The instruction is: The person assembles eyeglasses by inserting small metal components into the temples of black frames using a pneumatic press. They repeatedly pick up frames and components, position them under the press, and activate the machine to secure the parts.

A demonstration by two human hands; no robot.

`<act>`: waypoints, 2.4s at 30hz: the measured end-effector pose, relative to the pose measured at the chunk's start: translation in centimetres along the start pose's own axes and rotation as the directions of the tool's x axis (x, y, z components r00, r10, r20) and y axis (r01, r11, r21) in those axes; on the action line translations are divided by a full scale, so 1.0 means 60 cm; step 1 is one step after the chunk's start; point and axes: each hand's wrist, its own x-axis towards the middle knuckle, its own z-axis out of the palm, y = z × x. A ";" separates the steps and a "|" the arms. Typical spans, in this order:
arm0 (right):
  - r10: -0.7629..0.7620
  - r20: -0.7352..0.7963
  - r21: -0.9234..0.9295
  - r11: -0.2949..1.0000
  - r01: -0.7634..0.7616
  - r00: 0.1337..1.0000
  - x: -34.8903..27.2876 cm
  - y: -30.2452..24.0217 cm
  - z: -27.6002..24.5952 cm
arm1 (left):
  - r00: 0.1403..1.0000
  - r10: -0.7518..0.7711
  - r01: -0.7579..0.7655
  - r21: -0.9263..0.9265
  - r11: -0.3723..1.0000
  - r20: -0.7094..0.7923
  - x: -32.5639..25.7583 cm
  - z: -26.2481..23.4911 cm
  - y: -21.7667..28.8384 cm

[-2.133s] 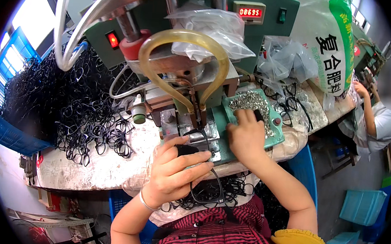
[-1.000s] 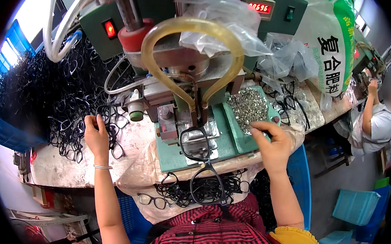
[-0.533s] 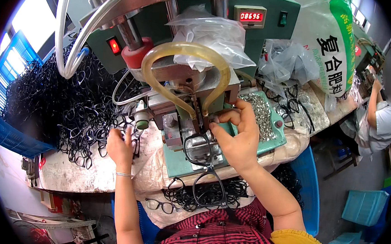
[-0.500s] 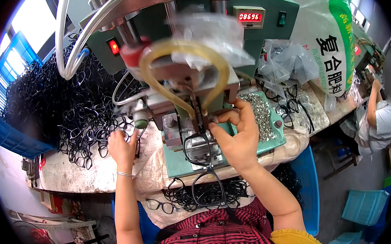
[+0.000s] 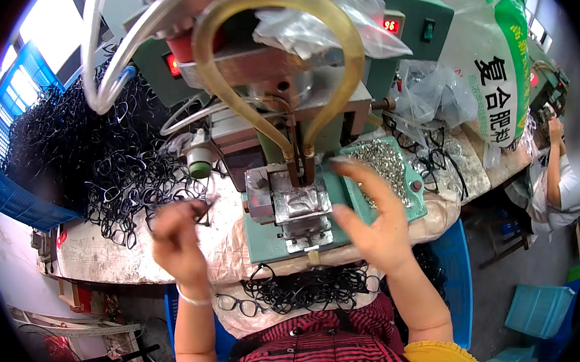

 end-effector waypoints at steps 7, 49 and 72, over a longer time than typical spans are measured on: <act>-0.060 -0.133 -0.768 0.638 -0.065 0.989 -0.018 0.156 -0.042 | 0.704 0.352 -0.311 -0.178 0.934 0.617 0.000 0.049 0.064; -0.099 -0.243 0.120 0.984 0.132 0.965 0.028 0.028 0.090 | 0.991 -0.022 0.067 -0.343 0.937 0.134 0.051 0.015 0.137; -0.601 0.228 -0.576 0.551 0.604 0.766 0.027 -0.003 0.038 | 0.955 -0.254 0.282 -0.212 0.936 0.150 -0.041 -0.049 0.047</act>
